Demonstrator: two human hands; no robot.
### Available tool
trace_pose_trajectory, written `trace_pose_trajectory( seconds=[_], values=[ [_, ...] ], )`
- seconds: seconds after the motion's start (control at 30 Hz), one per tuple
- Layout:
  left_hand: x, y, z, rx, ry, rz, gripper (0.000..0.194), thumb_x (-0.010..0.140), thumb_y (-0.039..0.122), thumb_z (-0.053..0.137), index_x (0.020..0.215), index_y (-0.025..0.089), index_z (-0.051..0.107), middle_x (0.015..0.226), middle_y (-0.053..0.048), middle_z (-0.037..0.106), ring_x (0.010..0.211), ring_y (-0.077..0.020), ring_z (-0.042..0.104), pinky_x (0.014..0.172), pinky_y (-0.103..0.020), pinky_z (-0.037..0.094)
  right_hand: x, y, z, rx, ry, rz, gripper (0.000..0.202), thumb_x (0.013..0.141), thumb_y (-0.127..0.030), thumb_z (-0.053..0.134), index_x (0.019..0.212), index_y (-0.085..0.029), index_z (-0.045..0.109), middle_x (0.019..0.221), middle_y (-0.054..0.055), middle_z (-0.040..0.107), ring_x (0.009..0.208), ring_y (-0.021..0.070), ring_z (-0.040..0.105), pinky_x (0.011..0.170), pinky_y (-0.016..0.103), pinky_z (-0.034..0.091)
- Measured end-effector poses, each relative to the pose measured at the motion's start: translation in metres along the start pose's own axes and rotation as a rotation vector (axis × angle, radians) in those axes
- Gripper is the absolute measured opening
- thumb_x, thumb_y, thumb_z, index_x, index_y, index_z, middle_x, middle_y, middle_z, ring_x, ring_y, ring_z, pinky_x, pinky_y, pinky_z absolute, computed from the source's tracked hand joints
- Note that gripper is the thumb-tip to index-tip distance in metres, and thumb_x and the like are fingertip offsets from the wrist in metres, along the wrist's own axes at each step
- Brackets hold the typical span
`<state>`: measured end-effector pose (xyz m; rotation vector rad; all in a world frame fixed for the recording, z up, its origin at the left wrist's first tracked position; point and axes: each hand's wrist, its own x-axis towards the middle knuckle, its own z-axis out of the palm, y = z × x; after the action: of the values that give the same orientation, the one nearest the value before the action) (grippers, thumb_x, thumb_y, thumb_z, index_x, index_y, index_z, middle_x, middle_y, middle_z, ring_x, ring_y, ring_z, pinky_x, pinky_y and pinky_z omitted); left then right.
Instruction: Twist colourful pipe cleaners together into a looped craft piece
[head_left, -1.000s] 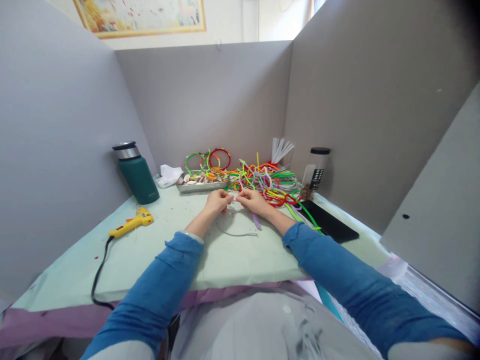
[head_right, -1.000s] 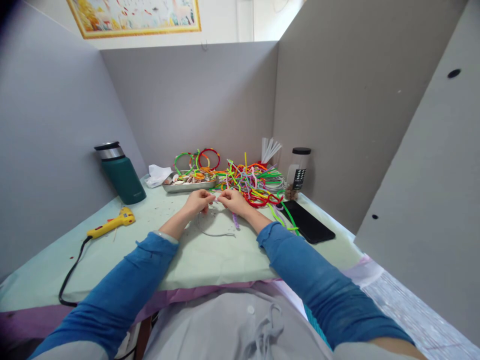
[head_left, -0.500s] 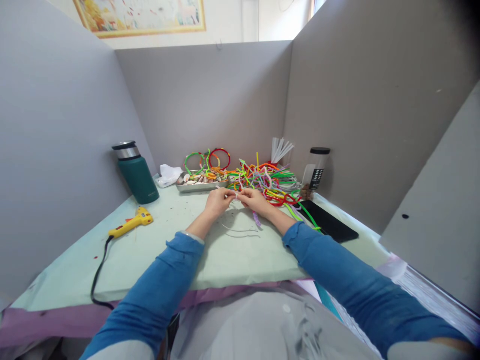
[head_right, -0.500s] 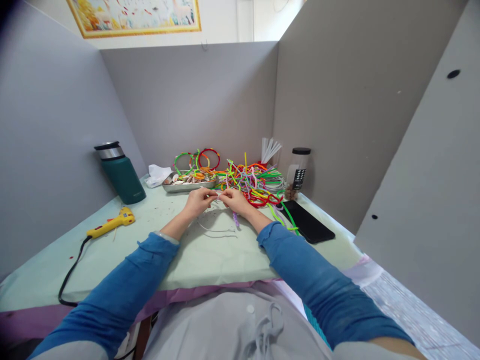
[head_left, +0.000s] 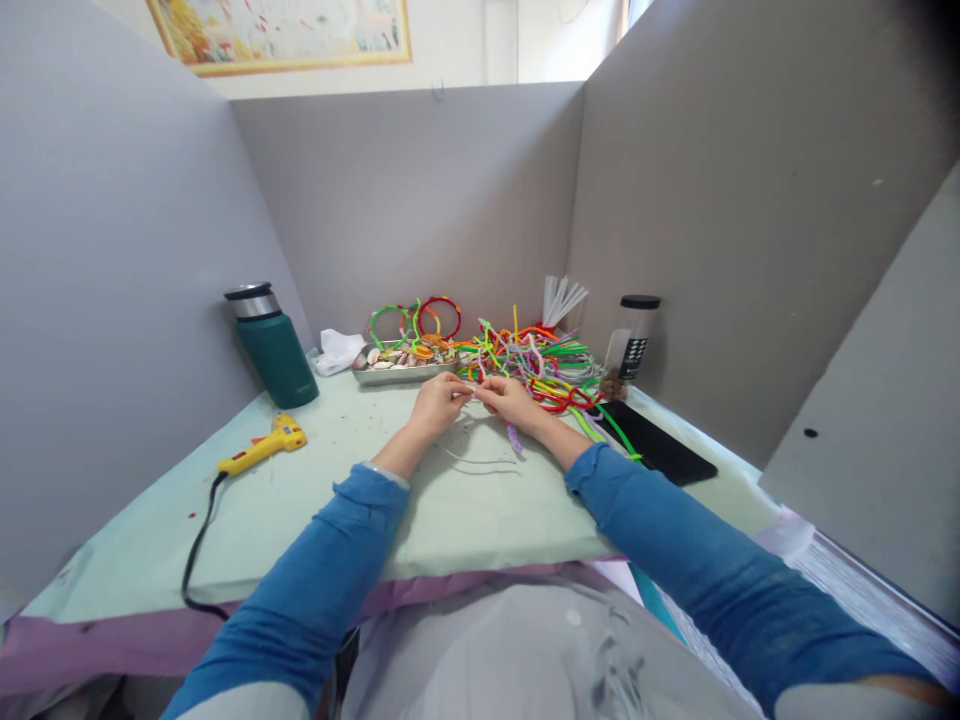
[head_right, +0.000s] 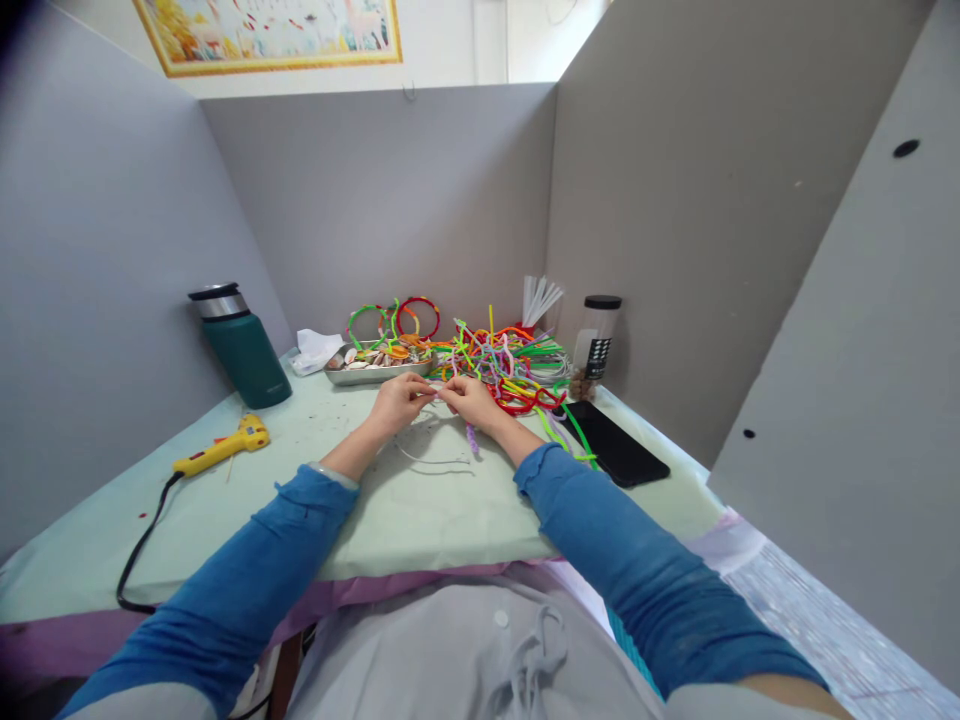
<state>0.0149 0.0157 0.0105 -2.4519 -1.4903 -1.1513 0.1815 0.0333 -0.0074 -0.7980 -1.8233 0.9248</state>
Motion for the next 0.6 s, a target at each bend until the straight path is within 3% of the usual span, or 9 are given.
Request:
trace_pose_trajectory(
  seconds=[0.37,0.6],
  values=[
    [-0.0023,0.0065,-0.0055,-0.035,-0.032,-0.054,0.02,0.075,0.029,0.057,0.085,0.016,0.069,0.078,-0.004,0.067,0.061,-0.0107,0.054,0.062,-0.022,0.039,-0.0011,-0.0044,-0.0009,-0.007,0.007,-0.012,0.026,0.073,-0.04,0.053,0.066,-0.015,0.05,0.049,-0.005,0.045,0.045,0.0063,0.036,0.047,0.021,0.028],
    [-0.0018,0.0077,-0.0061,0.002,-0.022,-0.086,0.018,0.072,0.031,0.06,0.076,0.015,0.067,0.065,-0.002,0.063,0.057,-0.0106,0.052,0.058,-0.021,0.037,-0.0021,-0.006,-0.0006,0.003,0.006,-0.017,0.024,0.073,-0.038,0.053,0.067,-0.015,0.05,0.048,-0.006,0.045,0.044,0.0061,0.036,0.047,0.02,0.028]
  ],
)
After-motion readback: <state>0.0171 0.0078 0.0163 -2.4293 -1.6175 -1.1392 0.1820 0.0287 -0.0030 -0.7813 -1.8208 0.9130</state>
